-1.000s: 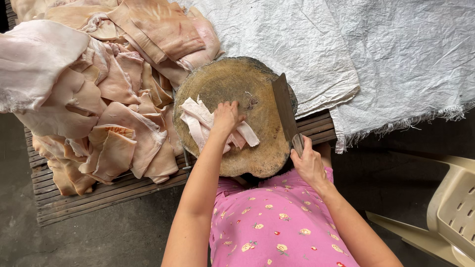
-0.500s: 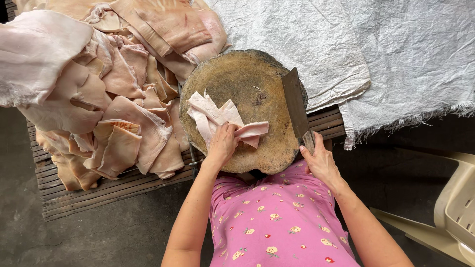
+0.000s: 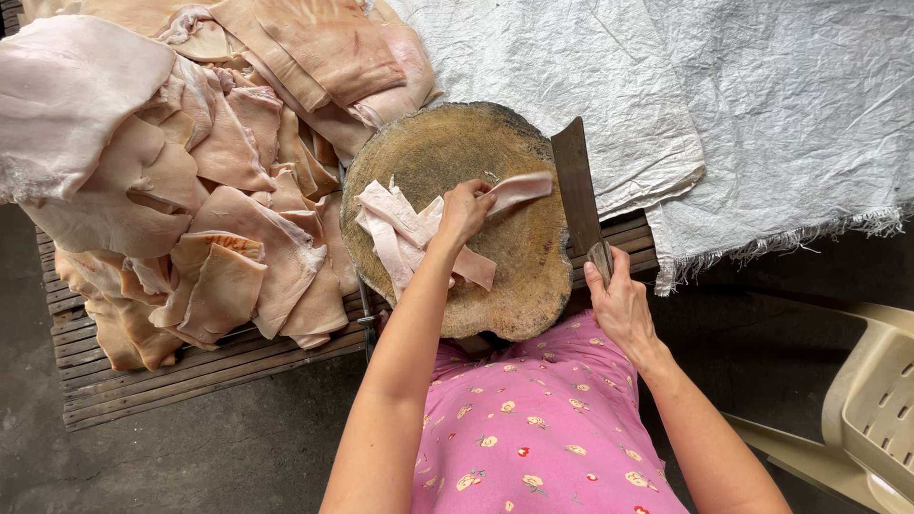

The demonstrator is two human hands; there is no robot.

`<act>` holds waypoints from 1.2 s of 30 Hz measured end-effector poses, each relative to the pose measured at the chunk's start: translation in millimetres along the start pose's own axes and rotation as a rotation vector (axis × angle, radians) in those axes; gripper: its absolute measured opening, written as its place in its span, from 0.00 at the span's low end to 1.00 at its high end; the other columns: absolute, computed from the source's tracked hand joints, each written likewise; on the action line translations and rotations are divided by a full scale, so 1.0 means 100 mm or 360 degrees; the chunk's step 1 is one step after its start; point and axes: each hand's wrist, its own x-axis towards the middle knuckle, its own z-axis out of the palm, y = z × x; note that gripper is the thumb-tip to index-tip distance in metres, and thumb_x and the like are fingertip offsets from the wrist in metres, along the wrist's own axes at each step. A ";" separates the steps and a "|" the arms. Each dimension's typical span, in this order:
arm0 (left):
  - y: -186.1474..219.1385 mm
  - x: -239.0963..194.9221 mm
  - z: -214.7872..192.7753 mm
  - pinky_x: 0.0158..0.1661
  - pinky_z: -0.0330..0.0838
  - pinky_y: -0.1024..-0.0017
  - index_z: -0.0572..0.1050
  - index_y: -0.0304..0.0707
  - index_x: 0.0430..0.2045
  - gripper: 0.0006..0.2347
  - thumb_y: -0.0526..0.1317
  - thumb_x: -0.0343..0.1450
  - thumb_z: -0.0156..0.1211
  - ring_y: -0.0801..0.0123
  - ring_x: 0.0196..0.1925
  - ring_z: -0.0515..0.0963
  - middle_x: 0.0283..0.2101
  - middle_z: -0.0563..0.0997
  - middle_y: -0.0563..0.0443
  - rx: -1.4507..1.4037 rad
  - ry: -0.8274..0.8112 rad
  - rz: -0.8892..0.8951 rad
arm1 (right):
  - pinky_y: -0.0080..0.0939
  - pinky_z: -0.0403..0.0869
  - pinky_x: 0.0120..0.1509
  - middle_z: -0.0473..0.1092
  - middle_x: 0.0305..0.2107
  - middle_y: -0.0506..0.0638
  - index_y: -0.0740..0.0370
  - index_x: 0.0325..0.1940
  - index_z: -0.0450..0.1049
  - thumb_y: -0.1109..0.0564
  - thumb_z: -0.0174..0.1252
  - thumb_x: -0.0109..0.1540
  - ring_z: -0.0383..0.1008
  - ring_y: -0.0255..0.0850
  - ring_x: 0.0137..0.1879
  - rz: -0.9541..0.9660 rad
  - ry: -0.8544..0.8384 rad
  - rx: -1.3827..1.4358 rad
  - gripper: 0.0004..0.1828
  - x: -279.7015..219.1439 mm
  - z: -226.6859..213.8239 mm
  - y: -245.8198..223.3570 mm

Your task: The person slices rectangular pieces of animal skin into smaller thin strips using a large cleaver on a wooden block.

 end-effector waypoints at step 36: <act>-0.34 0.07 0.17 0.45 0.79 0.62 0.79 0.33 0.40 0.08 0.37 0.71 0.61 0.57 0.41 0.85 0.40 0.85 0.37 -0.0176 0.0370 0.0223 | 0.68 0.75 0.41 0.74 0.29 0.74 0.67 0.60 0.57 0.48 0.48 0.72 0.77 0.73 0.37 -0.0508 -0.0040 -0.0591 0.21 0.72 0.50 -0.28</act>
